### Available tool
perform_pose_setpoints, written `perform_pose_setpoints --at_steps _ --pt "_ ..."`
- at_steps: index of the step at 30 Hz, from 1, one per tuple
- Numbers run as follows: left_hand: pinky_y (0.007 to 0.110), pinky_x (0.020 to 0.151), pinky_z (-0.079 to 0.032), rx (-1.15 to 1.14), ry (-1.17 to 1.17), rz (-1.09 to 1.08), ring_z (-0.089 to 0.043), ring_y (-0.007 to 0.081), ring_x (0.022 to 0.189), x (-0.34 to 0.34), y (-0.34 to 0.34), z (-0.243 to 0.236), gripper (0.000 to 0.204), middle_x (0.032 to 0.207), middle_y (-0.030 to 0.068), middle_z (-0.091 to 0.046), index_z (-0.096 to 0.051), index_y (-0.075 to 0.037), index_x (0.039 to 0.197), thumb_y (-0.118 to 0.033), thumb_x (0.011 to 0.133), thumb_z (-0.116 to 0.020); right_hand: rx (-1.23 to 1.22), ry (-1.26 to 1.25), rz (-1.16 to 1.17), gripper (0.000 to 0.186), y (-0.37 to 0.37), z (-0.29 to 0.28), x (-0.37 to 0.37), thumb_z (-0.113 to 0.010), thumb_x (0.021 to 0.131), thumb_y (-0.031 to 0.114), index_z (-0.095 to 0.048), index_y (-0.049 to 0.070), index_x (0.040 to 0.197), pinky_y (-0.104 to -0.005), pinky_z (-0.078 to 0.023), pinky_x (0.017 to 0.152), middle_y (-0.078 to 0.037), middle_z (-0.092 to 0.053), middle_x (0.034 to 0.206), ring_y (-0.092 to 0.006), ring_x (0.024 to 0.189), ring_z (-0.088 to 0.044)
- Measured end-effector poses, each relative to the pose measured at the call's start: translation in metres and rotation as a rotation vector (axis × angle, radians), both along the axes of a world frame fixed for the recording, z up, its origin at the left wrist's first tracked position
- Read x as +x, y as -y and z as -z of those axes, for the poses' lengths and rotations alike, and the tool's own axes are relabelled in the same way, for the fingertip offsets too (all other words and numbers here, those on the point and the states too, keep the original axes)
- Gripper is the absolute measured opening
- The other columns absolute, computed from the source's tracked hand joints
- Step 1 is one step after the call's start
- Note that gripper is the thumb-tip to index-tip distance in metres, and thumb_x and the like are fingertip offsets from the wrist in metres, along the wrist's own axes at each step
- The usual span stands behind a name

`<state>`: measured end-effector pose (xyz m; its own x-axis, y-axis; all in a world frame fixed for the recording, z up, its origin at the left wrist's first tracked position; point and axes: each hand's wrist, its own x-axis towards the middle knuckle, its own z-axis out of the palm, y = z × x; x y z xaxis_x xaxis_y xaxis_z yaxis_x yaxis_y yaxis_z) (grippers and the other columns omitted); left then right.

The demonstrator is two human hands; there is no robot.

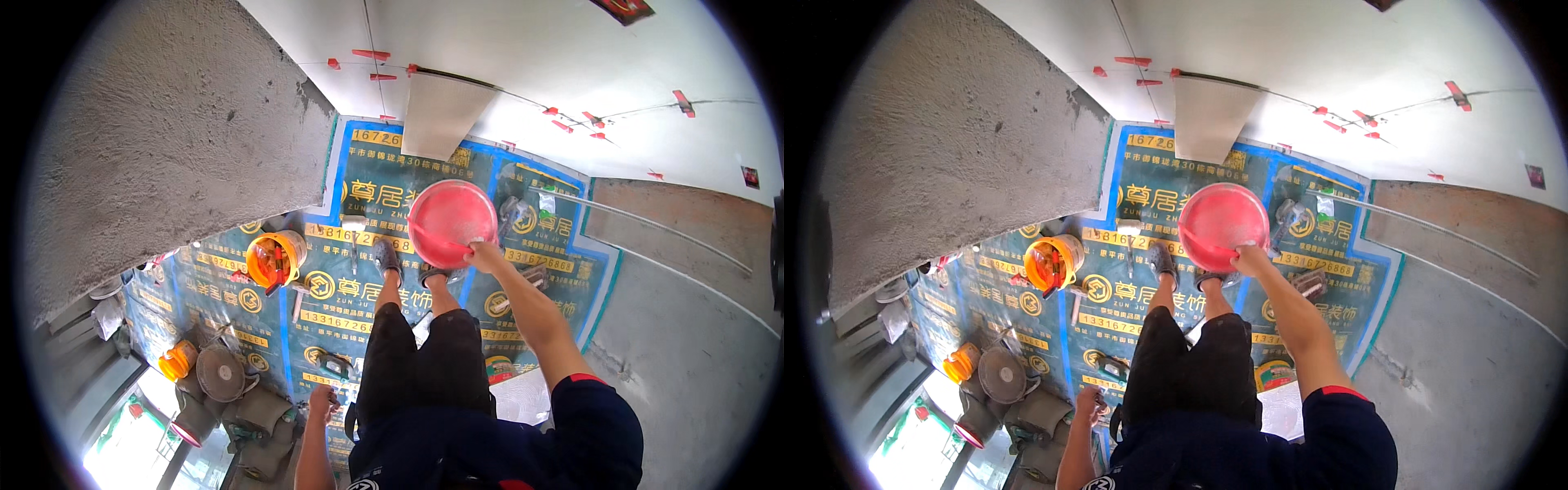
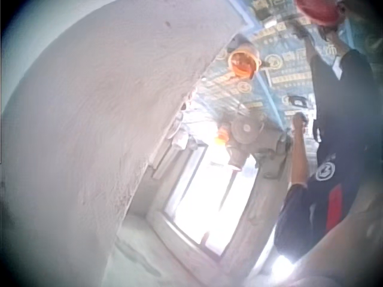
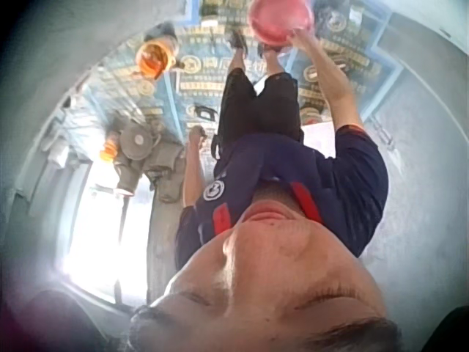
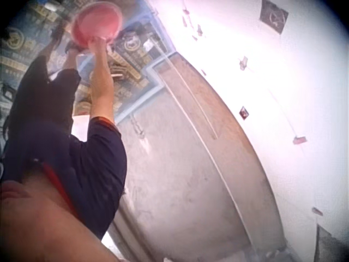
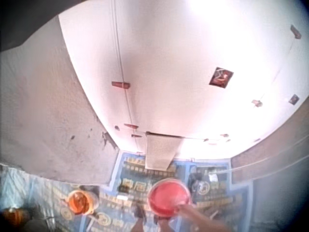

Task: The person applies mortar to a concrete wall using a trowel, positions a large ceramic tile against the wall, and presses it firmly into place using their hands and a float.

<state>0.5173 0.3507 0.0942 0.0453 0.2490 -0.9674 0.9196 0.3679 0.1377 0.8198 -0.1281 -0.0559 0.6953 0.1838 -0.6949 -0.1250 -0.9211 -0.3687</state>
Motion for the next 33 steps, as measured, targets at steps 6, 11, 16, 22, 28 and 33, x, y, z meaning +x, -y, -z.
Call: perform_pose_setpoints --at_steps 6,11,16,22,28,33 --pt "0.030 0.034 -0.030 -0.086 0.010 0.059 -0.038 0.0161 0.040 0.023 0.003 0.013 0.014 0.056 0.0027 -0.041 -0.049 -0.010 0.077 -0.020 0.086 -0.052 -0.042 -0.073 -0.115 0.039 -0.023 0.005 -0.023 -0.057 0.079 0.037 -0.066 0.005 0.098 -0.0446 -0.049 0.083 -0.016 -0.067 0.097 -0.0351 0.092 -0.064" --pt "0.028 0.034 -0.031 -0.172 0.102 0.079 -0.039 0.0142 0.042 0.056 -0.002 0.038 0.016 0.059 0.0027 -0.042 -0.048 -0.010 0.075 -0.021 0.086 -0.052 -0.107 0.045 -0.017 0.036 -0.052 -0.018 -0.034 -0.060 0.080 0.029 -0.063 0.010 0.111 -0.0434 -0.046 0.089 -0.015 -0.061 0.112 -0.0359 0.107 -0.057" --pt "0.028 0.034 -0.032 -0.204 0.114 0.222 -0.042 0.0149 0.041 0.112 0.005 0.041 0.018 0.058 0.0041 -0.044 -0.049 -0.010 0.075 -0.024 0.086 -0.051 -0.013 0.567 0.319 0.038 -0.070 -0.062 -0.003 -0.061 0.082 0.022 -0.058 0.010 0.118 -0.0426 -0.044 0.093 -0.018 -0.058 0.116 -0.0370 0.110 -0.054" --pt "0.028 0.034 -0.032 -0.266 0.245 0.345 -0.042 0.0145 0.042 0.196 0.027 0.029 0.016 0.057 0.0028 -0.043 -0.049 -0.010 0.076 -0.023 0.086 -0.051 -0.028 0.498 0.623 0.040 -0.013 -0.101 -0.002 -0.063 0.082 0.028 -0.059 0.001 0.112 -0.0404 -0.046 0.091 -0.019 -0.057 0.115 -0.0359 0.107 -0.055" --pt "0.027 0.041 -0.034 -0.472 0.415 0.356 -0.041 0.0134 0.045 0.266 0.074 -0.015 0.018 0.058 0.0013 -0.042 -0.049 -0.011 0.079 -0.024 0.091 -0.049 0.104 0.388 1.106 0.038 0.054 -0.169 -0.026 -0.061 0.084 0.031 -0.062 -0.002 0.103 -0.0351 -0.049 0.078 -0.016 -0.067 0.092 -0.0256 0.088 -0.065" --pt "0.035 0.063 -0.046 -0.449 0.608 0.912 -0.058 0.0208 0.067 0.323 0.147 -0.018 0.034 0.073 0.0085 -0.059 -0.058 -0.006 0.078 -0.029 0.094 -0.040 0.035 0.766 0.383 0.027 0.005 -0.236 -0.042 -0.045 0.097 0.024 -0.057 0.009 0.115 -0.0376 -0.051 0.076 -0.014 -0.062 0.109 -0.0238 0.092 -0.063"
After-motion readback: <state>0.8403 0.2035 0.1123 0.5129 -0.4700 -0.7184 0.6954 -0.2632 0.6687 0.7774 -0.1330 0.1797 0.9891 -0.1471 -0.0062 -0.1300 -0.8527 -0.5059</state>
